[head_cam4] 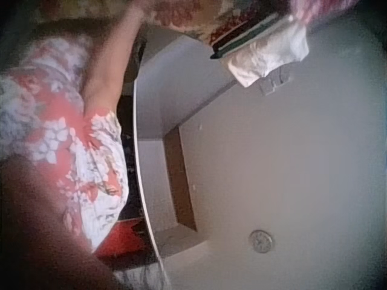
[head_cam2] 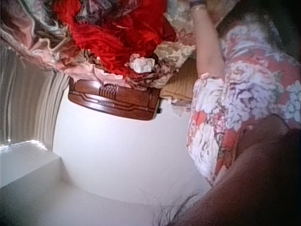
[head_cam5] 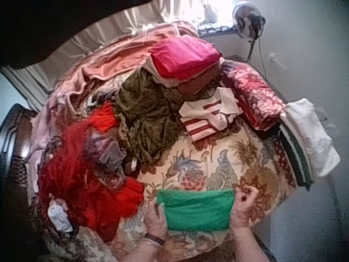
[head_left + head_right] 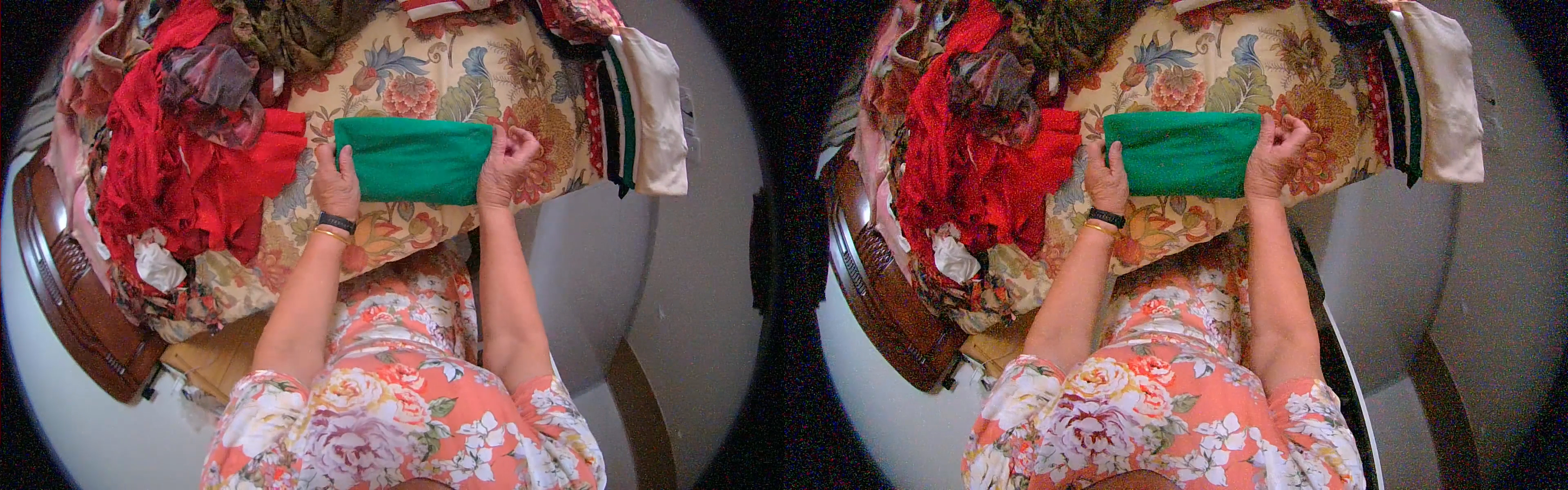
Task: The person picks up and folds several items of clothing including a striped polo shirt, a green t-shirt, a red fabric item, and a white t-shirt, placing each one into a stack on a bed.
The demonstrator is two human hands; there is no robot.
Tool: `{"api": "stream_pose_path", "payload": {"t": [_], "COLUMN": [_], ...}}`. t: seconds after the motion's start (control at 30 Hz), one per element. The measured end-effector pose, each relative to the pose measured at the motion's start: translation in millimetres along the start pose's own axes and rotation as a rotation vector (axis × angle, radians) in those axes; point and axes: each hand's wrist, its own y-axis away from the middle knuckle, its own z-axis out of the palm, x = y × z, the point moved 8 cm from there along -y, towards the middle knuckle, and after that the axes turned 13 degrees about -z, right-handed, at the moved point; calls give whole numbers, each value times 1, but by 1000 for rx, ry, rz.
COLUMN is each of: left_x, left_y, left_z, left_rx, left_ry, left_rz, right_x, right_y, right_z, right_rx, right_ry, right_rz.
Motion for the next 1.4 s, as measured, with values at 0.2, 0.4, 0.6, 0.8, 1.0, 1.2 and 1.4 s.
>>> {"api": "stream_pose_path", "payload": {"t": [0.2,0.4,0.6,0.8,1.0,1.2,1.4], "left_x": [78,55,41,48,15,-54,-77], "left_y": [39,32,20,30,58,113,144], "left_z": [0,59,77,63,30,-29,-74], "left_rx": [79,-179,-183,-166,-248,-369,-495], "left_ry": [-285,-481,-455,-524,-652,-633,-292], "left_rz": [723,684,678,640,493,444,456], "right_x": [-98,-33,-15,-23,-35,-40,-46], "right_y": [39,56,55,58,51,47,77], "right_z": [35,67,78,74,63,46,9], "right_rx": [-331,-547,-549,-612,-693,-698,-618], "right_ry": [512,619,568,562,582,761,866], "right_rz": [-901,-814,-822,-819,-887,-902,-800]}}
